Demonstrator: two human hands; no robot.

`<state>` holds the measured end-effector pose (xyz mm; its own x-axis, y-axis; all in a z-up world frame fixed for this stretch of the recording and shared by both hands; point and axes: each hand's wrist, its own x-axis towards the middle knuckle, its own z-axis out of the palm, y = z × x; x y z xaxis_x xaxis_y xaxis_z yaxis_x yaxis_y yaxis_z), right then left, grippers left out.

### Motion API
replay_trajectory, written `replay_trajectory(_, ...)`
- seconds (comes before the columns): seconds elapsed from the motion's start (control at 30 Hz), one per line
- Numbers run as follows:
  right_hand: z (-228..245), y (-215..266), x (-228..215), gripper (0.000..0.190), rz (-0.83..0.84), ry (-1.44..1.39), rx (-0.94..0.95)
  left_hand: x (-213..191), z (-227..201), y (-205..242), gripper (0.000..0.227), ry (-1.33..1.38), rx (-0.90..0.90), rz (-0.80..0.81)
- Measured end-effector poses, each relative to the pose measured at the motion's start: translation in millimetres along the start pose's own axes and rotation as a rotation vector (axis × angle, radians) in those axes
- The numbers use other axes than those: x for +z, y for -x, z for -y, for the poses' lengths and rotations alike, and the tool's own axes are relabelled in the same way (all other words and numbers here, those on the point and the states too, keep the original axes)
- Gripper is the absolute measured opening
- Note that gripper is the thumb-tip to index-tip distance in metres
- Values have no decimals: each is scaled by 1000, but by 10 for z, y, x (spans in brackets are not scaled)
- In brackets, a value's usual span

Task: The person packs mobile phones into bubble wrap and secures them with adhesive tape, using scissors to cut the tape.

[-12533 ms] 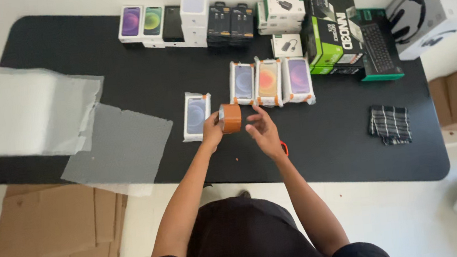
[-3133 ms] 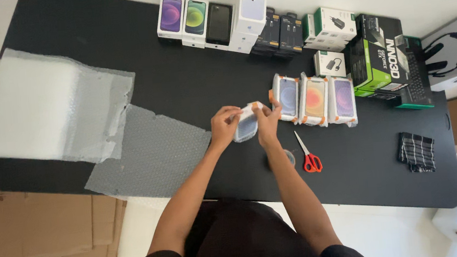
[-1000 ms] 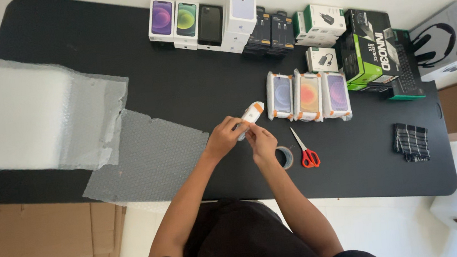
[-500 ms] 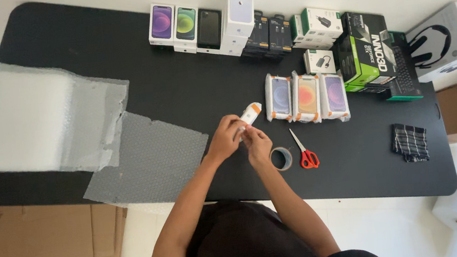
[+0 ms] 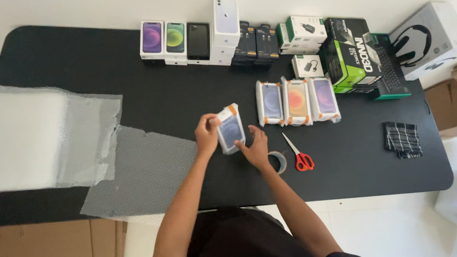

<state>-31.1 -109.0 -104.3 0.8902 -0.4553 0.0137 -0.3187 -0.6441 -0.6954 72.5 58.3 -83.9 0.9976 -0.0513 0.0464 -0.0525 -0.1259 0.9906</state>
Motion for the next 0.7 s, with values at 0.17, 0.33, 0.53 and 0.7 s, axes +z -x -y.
replay_trajectory(0.17,-467,62,203,63,339,-293,167,-124,168,-99,26,10,-121,55)
replay_trajectory(0.33,-684,224,462,42,407,-253,145,-76,325,-90,23,26,-258,192)
replay_trajectory(0.53,-1004,144,713,36,292,-242,283,-129,263,-7,75,5,-453,302)
replay_trajectory(0.7,-1033,-55,731,48,201,-73,294,-127,478,338,75,-299,-254,473)
